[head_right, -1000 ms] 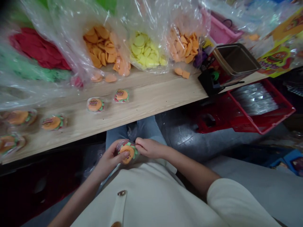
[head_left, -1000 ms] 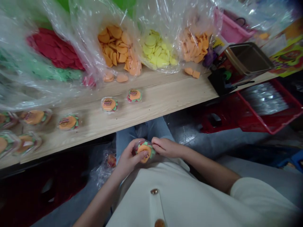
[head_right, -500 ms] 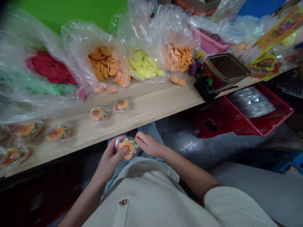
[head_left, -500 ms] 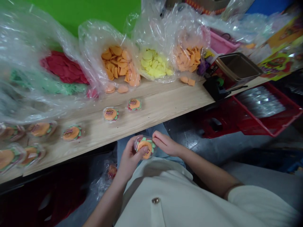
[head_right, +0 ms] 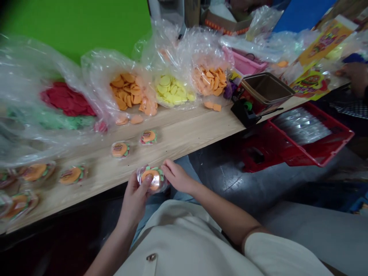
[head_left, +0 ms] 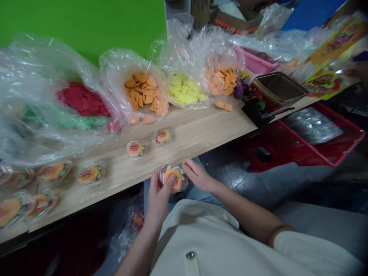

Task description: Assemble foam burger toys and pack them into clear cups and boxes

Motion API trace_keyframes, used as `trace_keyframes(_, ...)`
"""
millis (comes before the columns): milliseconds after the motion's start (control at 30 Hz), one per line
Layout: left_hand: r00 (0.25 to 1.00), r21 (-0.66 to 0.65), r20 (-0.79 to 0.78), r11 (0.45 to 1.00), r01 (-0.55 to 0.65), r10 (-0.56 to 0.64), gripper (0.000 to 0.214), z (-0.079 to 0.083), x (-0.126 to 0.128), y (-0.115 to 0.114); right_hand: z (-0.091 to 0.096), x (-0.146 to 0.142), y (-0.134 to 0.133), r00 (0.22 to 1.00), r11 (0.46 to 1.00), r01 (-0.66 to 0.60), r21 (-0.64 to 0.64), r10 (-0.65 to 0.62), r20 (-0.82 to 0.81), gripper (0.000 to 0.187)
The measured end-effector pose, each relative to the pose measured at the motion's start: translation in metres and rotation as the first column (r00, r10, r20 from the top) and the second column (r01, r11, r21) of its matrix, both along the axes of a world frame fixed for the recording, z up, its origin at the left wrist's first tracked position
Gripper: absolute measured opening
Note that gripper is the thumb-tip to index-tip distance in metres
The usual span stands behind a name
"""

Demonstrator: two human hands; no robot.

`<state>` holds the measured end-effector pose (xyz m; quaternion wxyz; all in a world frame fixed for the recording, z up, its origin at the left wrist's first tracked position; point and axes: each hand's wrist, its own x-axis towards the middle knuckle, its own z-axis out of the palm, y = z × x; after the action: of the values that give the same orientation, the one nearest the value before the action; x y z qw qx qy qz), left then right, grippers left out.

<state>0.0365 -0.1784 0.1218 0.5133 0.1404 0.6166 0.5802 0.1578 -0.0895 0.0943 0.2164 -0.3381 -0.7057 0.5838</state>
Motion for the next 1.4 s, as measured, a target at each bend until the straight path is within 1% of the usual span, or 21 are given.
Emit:
trace_keyframes(67,0.999,0.028,0.021,0.999,-0.033,0.033,0.049,-0.001,0.003,0.002,0.000,0.000,-0.004,0.998,0.998,0.037,0.043,-0.039,0.053,0.020)
trace_keyframes(200,0.995,0.054,0.052,0.995,-0.085,0.082,0.048,-0.002,0.006,0.004,-0.004,0.000,-0.015,0.998,0.996,0.025,-0.081,-0.020,0.066,0.019)
trace_keyframes(233,0.995,0.053,0.052,0.995,-0.083,0.080,0.048,-0.002,0.006,0.004,-0.005,-0.001,-0.017,0.998,0.996,0.036,-0.087,-0.032,0.054,0.020)
trace_keyframes(367,0.996,0.064,0.029,0.994,-0.086,0.084,0.045,0.001,0.008,0.005,-0.011,-0.006,-0.022,0.993,0.993,0.116,0.009,-0.116,-0.010,0.020)
trace_keyframes(433,0.993,0.065,0.020,0.991,-0.113,0.112,0.045,0.001,0.010,0.007,-0.014,-0.007,-0.024,0.987,0.987,0.162,0.017,-0.162,-0.017,0.020)
trace_keyframes(533,0.987,0.083,0.018,0.984,-0.160,0.159,0.043,-0.002,0.013,0.010,-0.015,-0.007,-0.026,0.978,0.979,0.204,0.004,-0.204,0.028,0.020)
trace_keyframes(633,0.977,0.124,-0.006,0.970,-0.210,0.213,0.038,-0.007,0.015,0.013,-0.015,-0.004,-0.028,0.979,0.983,0.185,0.015,-0.186,0.078,0.020)
trace_keyframes(733,0.967,0.143,-0.012,0.958,-0.249,0.253,0.037,-0.009,0.017,0.016,-0.014,-0.003,-0.031,0.989,0.987,0.143,-0.067,-0.139,0.056,0.022)
trace_keyframes(800,0.969,0.144,-0.021,0.960,-0.240,0.246,0.038,-0.008,0.019,0.017,-0.015,-0.003,-0.034,0.988,0.979,0.157,-0.130,-0.157,0.008,0.023)
trace_keyframes(900,0.965,0.159,-0.061,0.957,-0.243,0.255,0.039,-0.006,0.024,0.019,-0.018,-0.006,-0.037,0.974,0.968,0.215,-0.133,-0.222,-0.040,0.024)
trace_keyframes(1000,0.964,0.173,-0.056,0.953,-0.248,0.261,0.038,-0.005,0.025,0.018,-0.023,-0.008,-0.036,0.966,0.963,0.225,-0.151,-0.240,-0.094,0.026)
trace_keyframes(1033,0.971,0.170,-0.046,0.960,-0.223,0.234,0.039,-0.005,0.024,0.017,-0.025,-0.008,-0.034,0.964,0.961,0.217,-0.170,-0.238,-0.114,0.026)
trace_keyframes(1133,0.994,0.166,-0.010,0.981,-0.101,0.104,0.043,-0.009,0.015,0.009,-0.027,-0.008,-0.029,0.960,0.957,0.190,-0.221,-0.228,-0.165,0.028)
trace_keyframes(1167,0.997,0.164,0.002,0.983,-0.078,0.079,0.042,-0.011,0.013,0.005,-0.027,-0.008,-0.028,0.955,0.953,0.192,-0.235,-0.237,-0.178,0.028)
trace_keyframes(1200,0.996,0.158,0.018,0.984,-0.084,0.082,0.039,-0.014,0.011,0.002,-0.027,-0.008,-0.027,0.950,0.948,0.200,-0.248,-0.250,-0.188,0.029)
trace_keyframes(1267,0.986,0.141,0.075,0.977,-0.162,0.152,0.027,-0.019,0.009,-0.005,-0.025,-0.009,-0.026,0.939,0.940,0.225,-0.257,-0.280,-0.200,0.030)
trace_keyframes(1333,0.959,0.128,0.160,0.958,-0.256,0.234,0.017,-0.022,0.009,-0.007,-0.024,-0.012,-0.027,0.933,0.940,0.228,-0.255,-0.286,-0.218,0.029)
trace_keyframes(1400,0.931,0.128,0.239,0.941,-0.312,0.276,0.016,-0.023,0.009,-0.005,-0.023,-0.015,-0.030,0.925,0.939,0.230,-0.255,-0.292,-0.241,0.028)
